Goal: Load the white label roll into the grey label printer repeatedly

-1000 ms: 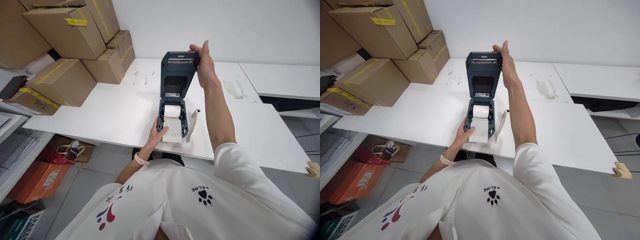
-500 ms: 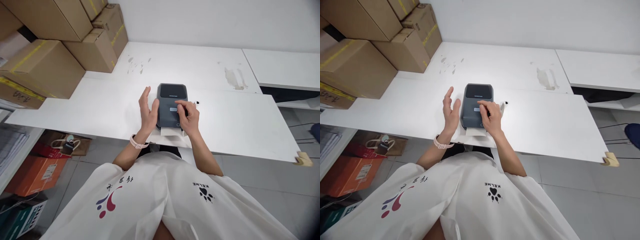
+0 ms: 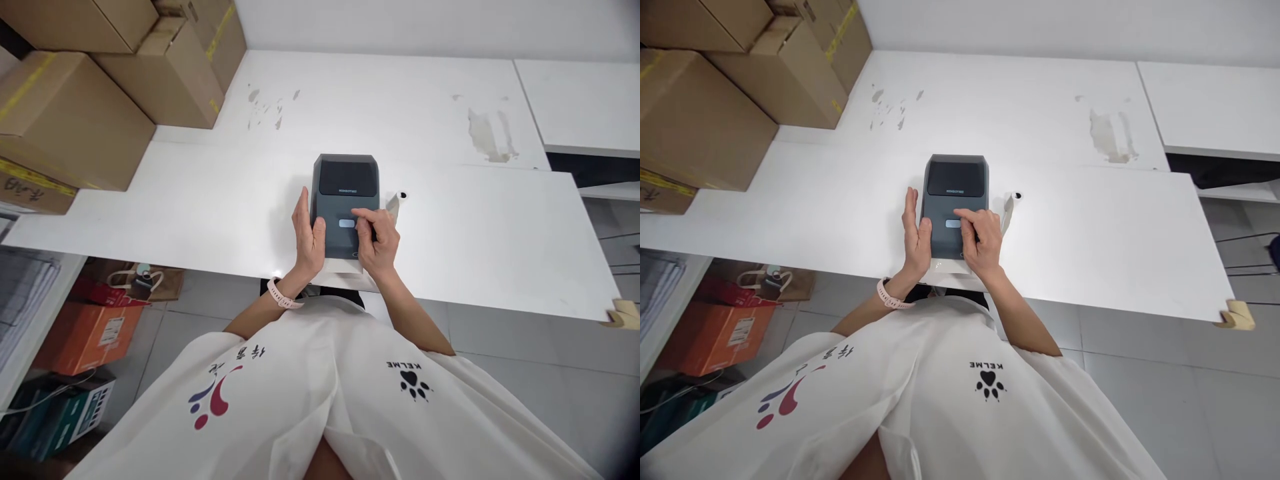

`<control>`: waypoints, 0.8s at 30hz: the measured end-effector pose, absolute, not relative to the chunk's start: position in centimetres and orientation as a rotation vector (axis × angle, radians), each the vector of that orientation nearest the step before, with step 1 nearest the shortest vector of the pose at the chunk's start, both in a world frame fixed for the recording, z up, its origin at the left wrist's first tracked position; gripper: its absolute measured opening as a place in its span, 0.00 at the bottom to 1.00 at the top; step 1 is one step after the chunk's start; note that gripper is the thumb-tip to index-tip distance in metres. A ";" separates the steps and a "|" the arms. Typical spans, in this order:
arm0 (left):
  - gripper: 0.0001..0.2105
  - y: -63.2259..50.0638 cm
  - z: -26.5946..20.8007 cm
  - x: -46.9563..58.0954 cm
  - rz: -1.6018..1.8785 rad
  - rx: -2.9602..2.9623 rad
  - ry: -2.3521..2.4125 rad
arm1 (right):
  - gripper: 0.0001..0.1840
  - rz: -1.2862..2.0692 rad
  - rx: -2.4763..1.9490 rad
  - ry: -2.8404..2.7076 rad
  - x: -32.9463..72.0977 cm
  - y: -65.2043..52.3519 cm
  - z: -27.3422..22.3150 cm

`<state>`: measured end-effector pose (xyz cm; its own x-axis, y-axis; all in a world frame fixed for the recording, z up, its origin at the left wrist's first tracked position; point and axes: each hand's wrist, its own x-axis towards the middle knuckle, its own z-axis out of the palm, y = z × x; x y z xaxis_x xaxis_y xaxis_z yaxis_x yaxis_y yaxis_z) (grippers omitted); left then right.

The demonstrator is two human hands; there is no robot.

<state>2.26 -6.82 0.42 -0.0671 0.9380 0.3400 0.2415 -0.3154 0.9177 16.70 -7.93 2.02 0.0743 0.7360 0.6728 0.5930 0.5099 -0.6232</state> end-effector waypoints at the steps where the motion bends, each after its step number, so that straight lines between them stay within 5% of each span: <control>1: 0.30 -7.0 0.4 2.1 1.395 1.580 1.296 | 0.15 0.153 -1.159 -1.602 16.7 -7.9 2.0; 5: 0.31 -9.8 -0.2 0.6 1.310 1.460 1.484 | 0.15 0.172 -1.134 -1.578 16.8 -8.2 1.7; 8: 0.21 -12.9 -0.6 -0.7 1.355 1.313 1.622 | 0.15 0.221 -1.155 -1.553 16.8 -8.4 1.5; 14: 0.20 -13.9 1.0 -0.7 0.667 1.021 1.107 | 0.16 0.268 -1.185 -1.574 17.1 -8.8 1.6; 24: 0.21 -13.0 1.5 -1.3 0.641 1.052 1.094 | 0.09 -0.136 -1.246 -1.930 17.9 -8.5 2.0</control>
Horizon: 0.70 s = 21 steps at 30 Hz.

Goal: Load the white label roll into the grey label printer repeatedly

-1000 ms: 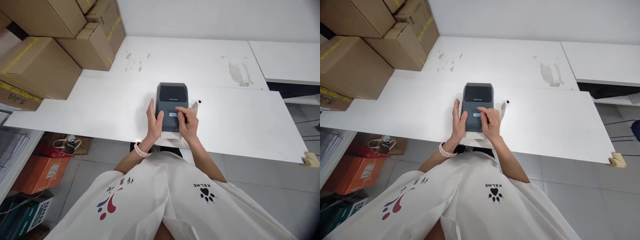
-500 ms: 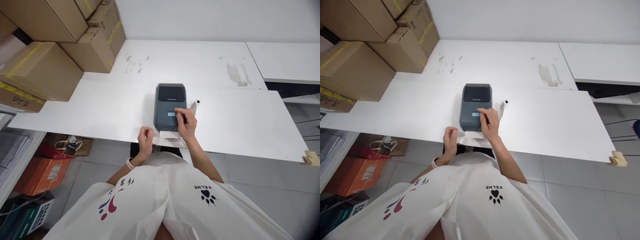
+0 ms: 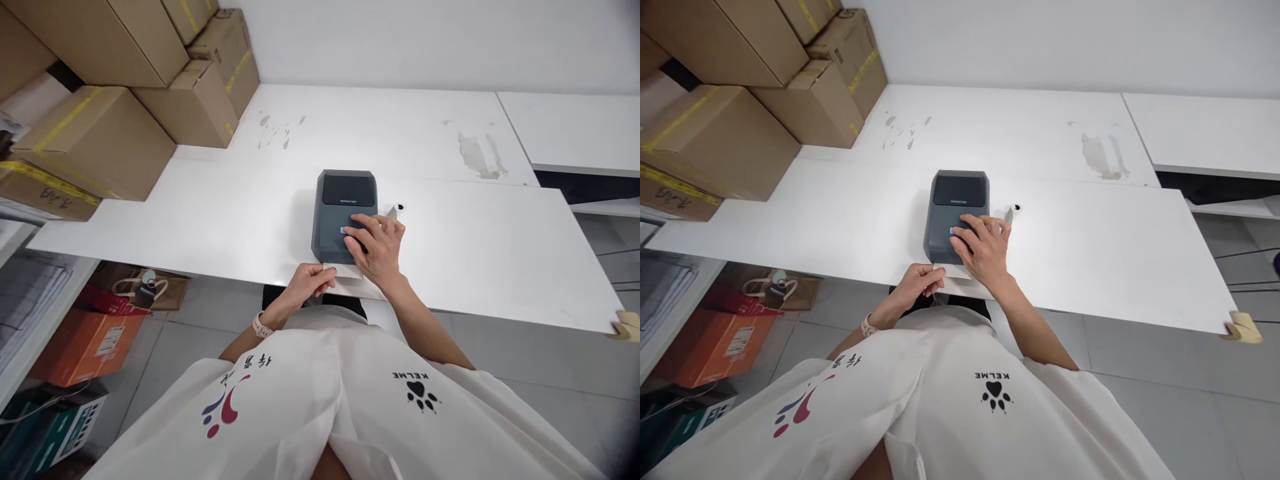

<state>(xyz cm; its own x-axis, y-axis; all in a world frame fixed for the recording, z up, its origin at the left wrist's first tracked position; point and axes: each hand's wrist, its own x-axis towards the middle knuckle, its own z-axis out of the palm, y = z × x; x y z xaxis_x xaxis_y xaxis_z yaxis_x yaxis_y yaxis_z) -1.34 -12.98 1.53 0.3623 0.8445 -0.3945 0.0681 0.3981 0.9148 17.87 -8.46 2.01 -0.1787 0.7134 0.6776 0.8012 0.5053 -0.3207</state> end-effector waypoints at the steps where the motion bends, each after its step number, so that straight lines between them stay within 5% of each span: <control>1: 0.23 -12.9 1.6 -1.6 0.656 1.073 1.096 | 0.09 -0.139 -1.247 -1.956 18.0 -8.5 2.1; 10: 0.20 -11.0 2.8 -4.7 1.092 0.963 1.279 | 0.15 -0.046 -1.329 -1.957 17.9 -10.0 1.6; 18: 0.16 -11.0 1.6 -5.6 1.121 1.003 1.392 | 0.33 0.176 -1.315 -1.686 17.7 -12.8 -1.4; 21: 0.21 -11.3 1.0 -4.5 1.108 1.177 1.358 | 0.35 0.302 -1.360 -1.600 17.3 -13.3 -1.9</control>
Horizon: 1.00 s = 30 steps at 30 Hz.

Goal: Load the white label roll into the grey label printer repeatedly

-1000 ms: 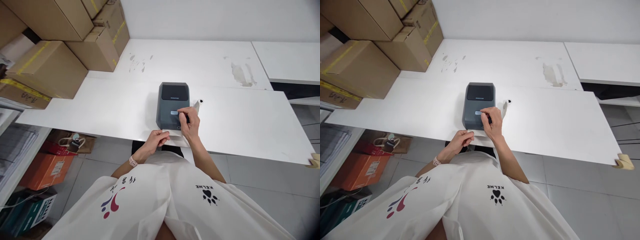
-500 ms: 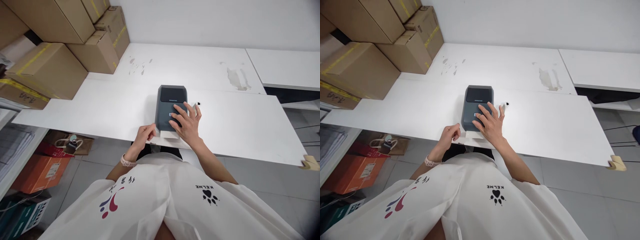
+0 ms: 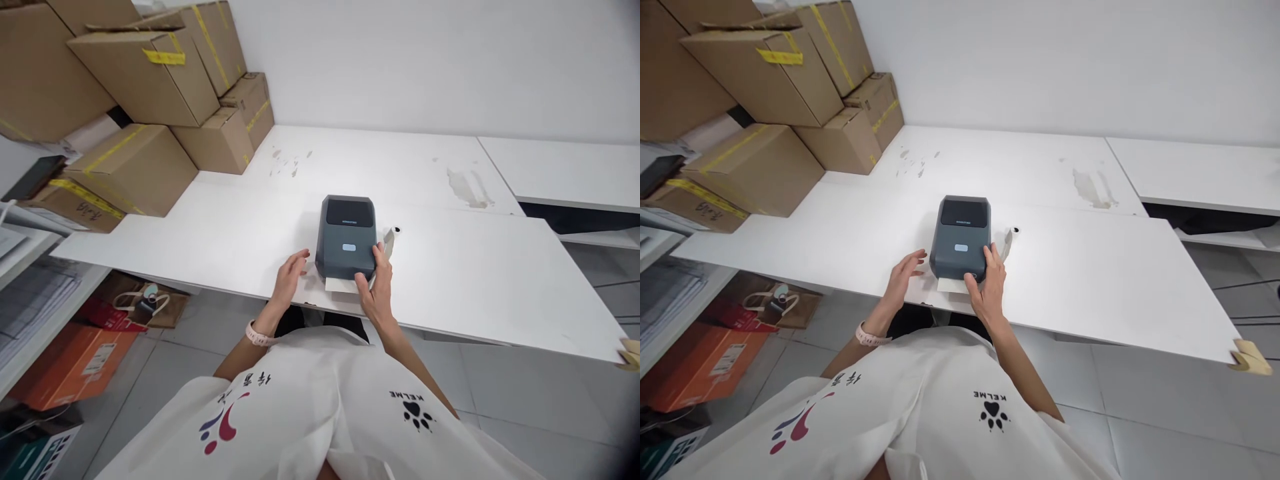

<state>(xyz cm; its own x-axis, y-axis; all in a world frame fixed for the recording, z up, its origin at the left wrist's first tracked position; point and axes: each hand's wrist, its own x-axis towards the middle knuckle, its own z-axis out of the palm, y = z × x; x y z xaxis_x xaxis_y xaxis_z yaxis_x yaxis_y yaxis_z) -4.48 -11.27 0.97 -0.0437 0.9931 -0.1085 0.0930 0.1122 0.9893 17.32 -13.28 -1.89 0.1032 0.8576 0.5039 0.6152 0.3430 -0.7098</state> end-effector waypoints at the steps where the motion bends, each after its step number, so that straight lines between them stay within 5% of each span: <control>1: 0.24 -11.5 0.8 -4.0 1.094 1.235 1.339 | 0.35 0.342 -1.381 -1.559 17.2 -13.5 -2.0; 9: 0.32 -13.0 0.0 -1.3 1.038 1.474 1.301 | 0.32 0.342 -1.463 -1.495 16.8 -14.6 -1.2; 19: 0.24 -6.0 4.0 -1.4 1.354 1.499 1.323 | 0.38 0.149 -1.220 -1.583 18.2 -7.1 5.3; 30: 0.26 -0.6 2.4 -1.2 0.599 1.597 1.679 | 0.38 -0.041 -1.147 -1.629 18.8 5.0 12.2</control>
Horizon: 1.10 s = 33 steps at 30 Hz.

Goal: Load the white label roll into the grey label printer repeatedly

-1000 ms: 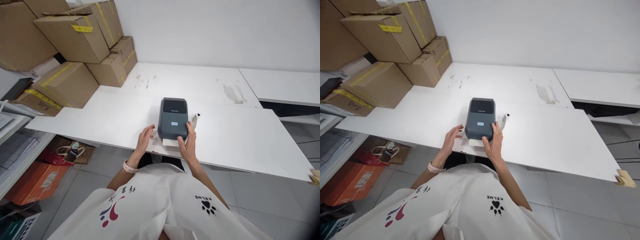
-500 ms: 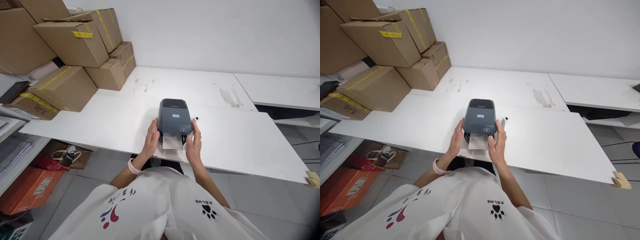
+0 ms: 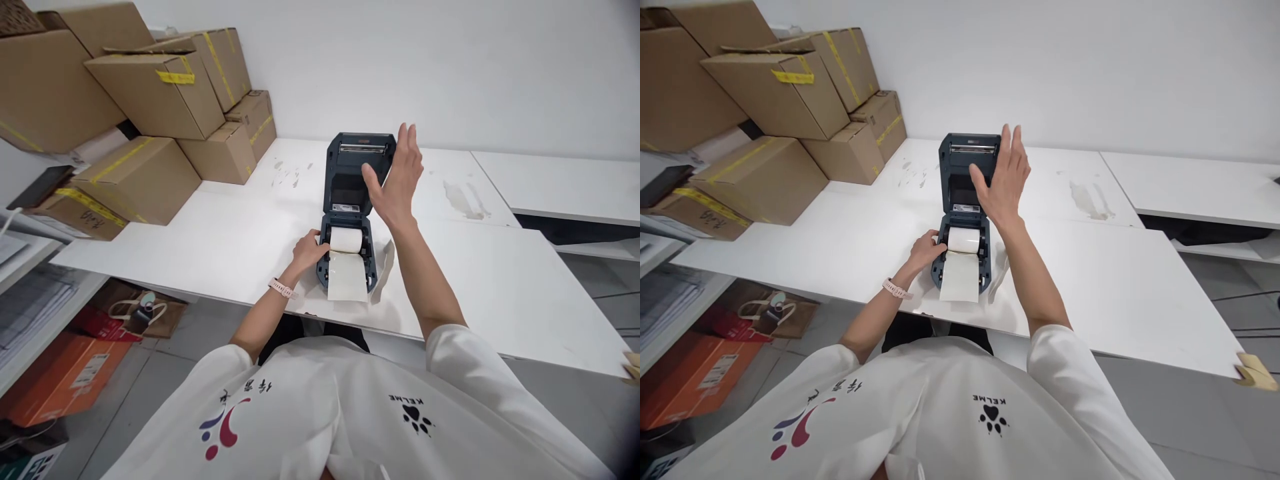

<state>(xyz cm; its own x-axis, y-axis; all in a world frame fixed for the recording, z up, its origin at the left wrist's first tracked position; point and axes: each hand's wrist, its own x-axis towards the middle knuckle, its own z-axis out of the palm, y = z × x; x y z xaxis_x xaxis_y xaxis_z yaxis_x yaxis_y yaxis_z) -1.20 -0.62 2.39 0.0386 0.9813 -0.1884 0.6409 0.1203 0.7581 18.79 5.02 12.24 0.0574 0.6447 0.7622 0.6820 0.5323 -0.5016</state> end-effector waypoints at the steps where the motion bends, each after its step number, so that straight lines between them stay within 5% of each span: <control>1: 0.25 -0.5 2.5 -1.1 0.585 1.605 1.697 | 0.35 -0.067 -1.133 -1.677 18.8 4.4 12.3; 6: 0.23 -0.4 3.4 -0.4 0.463 1.700 1.804 | 0.19 0.177 -1.327 -2.382 18.2 2.4 10.0; 12: 0.21 -0.5 3.2 -0.4 0.458 1.688 1.825 | 0.39 0.468 -1.604 -2.840 16.4 4.5 6.6; 22: 0.21 -0.2 2.1 -0.6 0.521 1.663 1.785 | 0.44 1.142 -0.917 -2.009 27.7 3.6 10.1; 33: 0.20 -0.3 2.0 -0.7 0.566 1.627 1.760 | 0.45 1.085 -1.365 -1.366 30.6 12.2 -0.4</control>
<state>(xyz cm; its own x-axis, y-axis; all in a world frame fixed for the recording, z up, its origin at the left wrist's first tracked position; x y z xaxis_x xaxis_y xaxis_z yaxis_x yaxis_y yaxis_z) -0.65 -0.34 1.98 -0.0021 0.9839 -0.1789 0.6951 0.1300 0.7070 30.61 12.16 -0.38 0.0075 0.9999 0.0097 0.2164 0.0078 -0.9763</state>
